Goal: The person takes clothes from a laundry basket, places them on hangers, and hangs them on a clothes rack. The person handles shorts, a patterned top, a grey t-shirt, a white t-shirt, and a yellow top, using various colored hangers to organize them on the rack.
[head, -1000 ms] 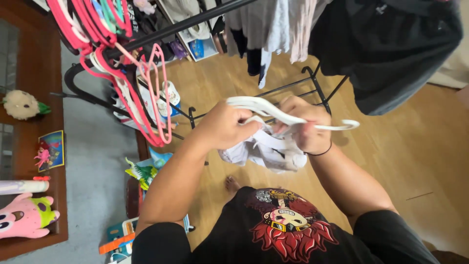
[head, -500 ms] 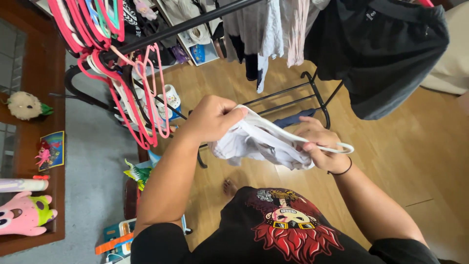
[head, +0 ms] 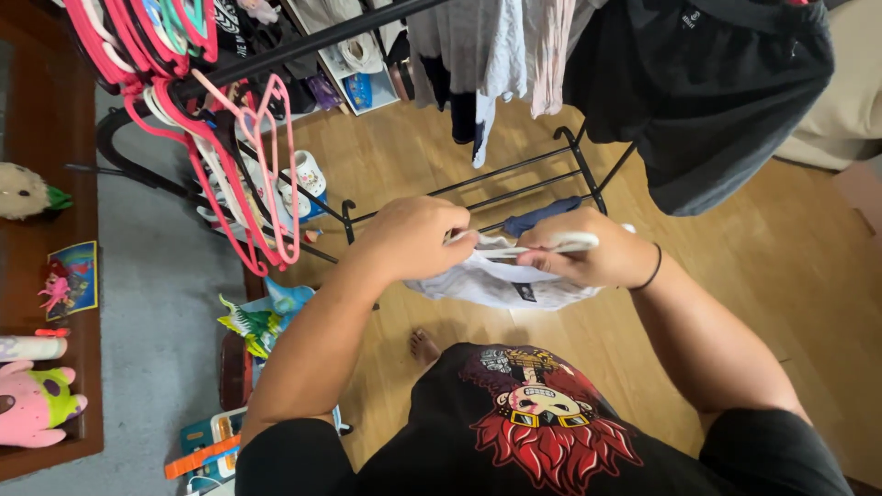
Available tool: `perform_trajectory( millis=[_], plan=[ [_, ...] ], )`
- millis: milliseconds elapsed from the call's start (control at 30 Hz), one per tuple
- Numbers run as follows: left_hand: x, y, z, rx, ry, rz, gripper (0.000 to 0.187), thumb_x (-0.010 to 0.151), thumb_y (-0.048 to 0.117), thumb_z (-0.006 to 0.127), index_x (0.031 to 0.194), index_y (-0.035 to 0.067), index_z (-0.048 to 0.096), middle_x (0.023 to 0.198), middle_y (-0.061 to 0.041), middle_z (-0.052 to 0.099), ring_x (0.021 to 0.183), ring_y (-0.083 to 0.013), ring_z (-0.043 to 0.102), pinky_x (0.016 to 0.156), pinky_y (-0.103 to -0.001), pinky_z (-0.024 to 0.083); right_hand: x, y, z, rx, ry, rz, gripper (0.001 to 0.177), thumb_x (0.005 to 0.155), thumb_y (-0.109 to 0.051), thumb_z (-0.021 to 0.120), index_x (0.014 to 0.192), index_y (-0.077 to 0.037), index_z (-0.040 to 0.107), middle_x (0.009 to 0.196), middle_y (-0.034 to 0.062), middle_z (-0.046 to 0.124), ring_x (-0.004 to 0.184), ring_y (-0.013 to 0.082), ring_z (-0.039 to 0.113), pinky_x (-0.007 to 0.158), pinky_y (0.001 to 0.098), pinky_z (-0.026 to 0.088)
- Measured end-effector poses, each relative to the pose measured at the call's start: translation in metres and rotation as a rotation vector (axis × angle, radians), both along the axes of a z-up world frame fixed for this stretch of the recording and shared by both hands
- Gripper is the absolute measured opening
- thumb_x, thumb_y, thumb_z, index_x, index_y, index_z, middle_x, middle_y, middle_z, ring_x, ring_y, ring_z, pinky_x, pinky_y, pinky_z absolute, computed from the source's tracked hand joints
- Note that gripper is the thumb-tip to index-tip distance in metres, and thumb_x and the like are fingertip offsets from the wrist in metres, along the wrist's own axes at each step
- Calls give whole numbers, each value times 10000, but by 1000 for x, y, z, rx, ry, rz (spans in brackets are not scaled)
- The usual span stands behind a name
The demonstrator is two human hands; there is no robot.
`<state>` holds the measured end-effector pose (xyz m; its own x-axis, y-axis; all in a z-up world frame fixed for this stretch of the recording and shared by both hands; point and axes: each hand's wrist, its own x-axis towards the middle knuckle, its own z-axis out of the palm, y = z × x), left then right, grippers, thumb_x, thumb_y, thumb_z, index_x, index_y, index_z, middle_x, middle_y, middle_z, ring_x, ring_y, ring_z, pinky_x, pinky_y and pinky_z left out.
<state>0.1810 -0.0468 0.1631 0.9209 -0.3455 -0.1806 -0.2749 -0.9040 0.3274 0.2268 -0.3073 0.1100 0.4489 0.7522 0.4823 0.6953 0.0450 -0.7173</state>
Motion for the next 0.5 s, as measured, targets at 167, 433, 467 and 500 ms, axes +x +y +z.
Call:
perform_trajectory(
  millis=[167, 433, 467, 500],
  plan=[
    [-10, 0, -27, -306, 19, -32, 353, 942, 401, 594, 833, 66, 598, 832, -207, 653, 866, -420, 676, 723, -494, 532, 11, 4, 9, -56, 173, 91, 132, 926, -140, 737, 921, -8, 745, 704, 221, 712, 606, 330, 724, 596, 456, 560],
    [-7, -15, -76, -388, -130, -152, 336, 1043, 405, 532, 899, 112, 611, 909, -119, 659, 938, -371, 684, 777, -464, 561, 18, -3, 20, -164, 98, -16, 273, 872, -247, 812, 1027, -34, 738, 761, 172, 720, 699, 340, 737, 659, 440, 575],
    [-6, -13, -77, -387, -175, -138, 350, 1051, 419, 527, 884, 121, 607, 914, -93, 662, 937, -342, 687, 777, -440, 563, 18, -6, 29, -184, 71, -71, 427, 843, -305, 839, 1115, -3, 708, 804, 193, 716, 740, 365, 739, 706, 477, 582],
    [-6, -9, -76, -387, -175, -141, 350, 1051, 419, 527, 884, 121, 607, 914, -93, 662, 937, -342, 687, 777, -440, 563, 21, -20, 19, -184, 70, -74, 427, 843, -305, 839, 1115, -3, 708, 804, 193, 716, 740, 365, 739, 706, 477, 582]
  ],
)
